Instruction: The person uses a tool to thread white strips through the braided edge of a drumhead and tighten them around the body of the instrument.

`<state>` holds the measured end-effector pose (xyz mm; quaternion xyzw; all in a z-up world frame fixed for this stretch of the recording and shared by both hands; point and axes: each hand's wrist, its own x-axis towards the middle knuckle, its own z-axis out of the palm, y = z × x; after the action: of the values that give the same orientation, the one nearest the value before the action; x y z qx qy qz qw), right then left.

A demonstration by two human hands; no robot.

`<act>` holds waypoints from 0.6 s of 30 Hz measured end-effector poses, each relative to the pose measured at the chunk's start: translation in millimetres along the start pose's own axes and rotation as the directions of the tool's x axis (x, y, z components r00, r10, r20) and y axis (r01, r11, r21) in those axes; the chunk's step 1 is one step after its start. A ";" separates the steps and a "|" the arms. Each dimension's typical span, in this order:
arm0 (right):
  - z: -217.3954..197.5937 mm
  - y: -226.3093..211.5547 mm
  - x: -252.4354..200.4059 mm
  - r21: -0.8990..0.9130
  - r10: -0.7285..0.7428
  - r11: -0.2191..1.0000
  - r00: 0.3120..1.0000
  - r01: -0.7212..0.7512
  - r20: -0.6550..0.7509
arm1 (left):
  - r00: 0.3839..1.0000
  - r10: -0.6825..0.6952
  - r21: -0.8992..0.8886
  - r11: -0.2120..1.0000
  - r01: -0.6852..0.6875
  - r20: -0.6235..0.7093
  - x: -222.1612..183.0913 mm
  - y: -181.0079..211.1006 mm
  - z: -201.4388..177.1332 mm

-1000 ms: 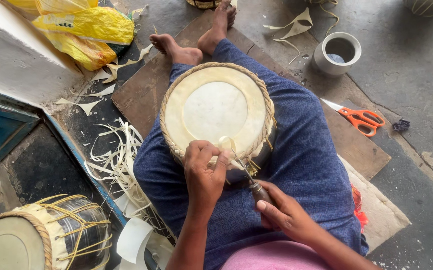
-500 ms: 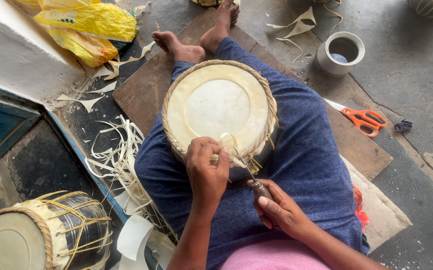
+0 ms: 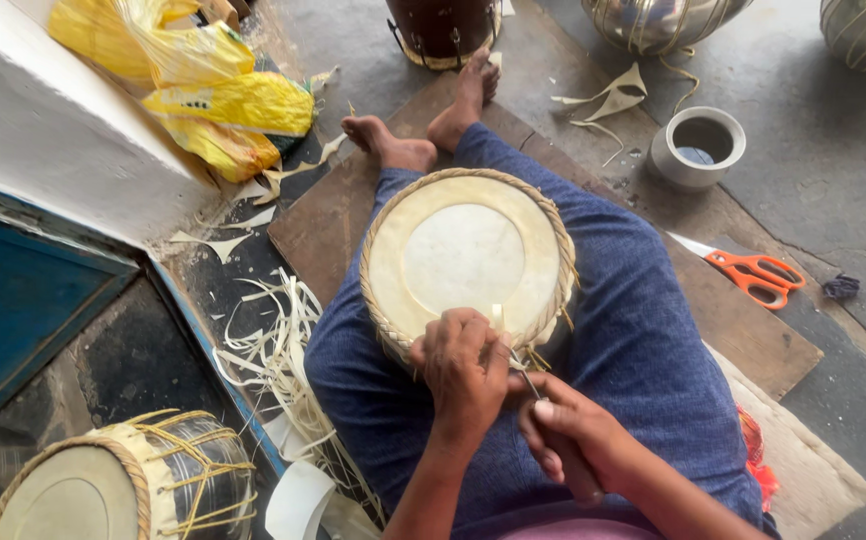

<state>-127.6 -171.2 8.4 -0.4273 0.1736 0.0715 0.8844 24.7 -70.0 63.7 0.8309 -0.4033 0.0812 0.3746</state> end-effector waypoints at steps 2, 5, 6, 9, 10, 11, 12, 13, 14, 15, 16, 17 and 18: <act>-7.3 -3.5 -24.1 -0.670 -0.196 0.741 0.968 0.042 -0.157 | 0.999 0.031 0.002 1.000 -0.031 0.018 1.7 -3.1 -0.9; -47.3 -15.8 -91.3 -0.903 -0.094 0.419 0.984 -0.099 -0.151 | 0.997 0.070 0.039 0.997 -0.071 0.036 1.7 -14.5 -2.5; -64.0 -19.4 -116.3 -0.891 -0.074 0.433 0.979 -0.140 -0.190 | 0.998 0.056 0.042 0.997 -0.057 0.027 5.6 -22.5 -2.5; -117.7 -16.9 -147.8 -0.510 -0.011 0.501 0.585 -0.699 -0.811 | 0.995 0.054 0.049 0.997 -0.059 0.090 4.4 -30.1 -8.5; -145.2 -11.3 -156.1 -0.648 -0.308 0.483 0.579 -0.589 -0.755 | 0.991 0.082 0.049 0.995 -0.088 0.109 1.1 -28.5 -8.7; -177.3 -2.6 -158.7 -0.769 -0.578 0.404 0.514 -0.495 -0.634 | 0.986 0.110 0.048 0.992 -0.117 0.128 -2.3 -26.1 -7.8; -214.4 3.4 -159.5 -0.716 -0.593 0.403 0.434 -0.570 -0.678 | 0.984 0.121 0.051 0.990 -0.129 0.133 -5.1 -24.7 -7.2; -249.9 13.4 -161.5 -0.705 -0.623 0.335 0.414 -0.626 -0.664 | 0.982 0.132 0.054 0.989 -0.141 0.138 -8.7 -21.6 -6.7; -284.3 23.5 -158.5 -0.636 -0.585 0.352 0.369 -0.686 -0.722 | 0.982 0.132 0.061 0.988 -0.141 0.134 -11.7 -15.8 -8.7; -311.6 39.6 -160.6 -0.559 -0.544 0.382 0.310 -0.736 -0.780 | 0.983 0.131 0.069 0.988 -0.141 0.131 -14.4 -9.2 -9.8; -337.4 54.1 -156.4 -0.494 -0.500 0.403 0.267 -0.771 -0.824 | 0.982 0.131 0.062 0.988 -0.141 0.136 -16.3 -4.8 -10.9; -352.0 61.4 -155.4 -0.473 -0.498 0.418 0.240 -0.776 -0.833 | 0.981 0.131 0.055 0.989 -0.140 0.141 -17.3 -2.1 -11.3; -362.1 69.1 -150.1 -0.466 -0.490 0.423 0.237 -0.777 -0.839 | 0.983 0.113 0.067 0.990 -0.124 0.145 -21.4 -1.0 -14.7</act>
<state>-375.2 -407.4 -194.9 -0.7356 0.6523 -0.0178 0.1818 13.8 -46.4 64.1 0.8226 -0.4741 0.0595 0.3081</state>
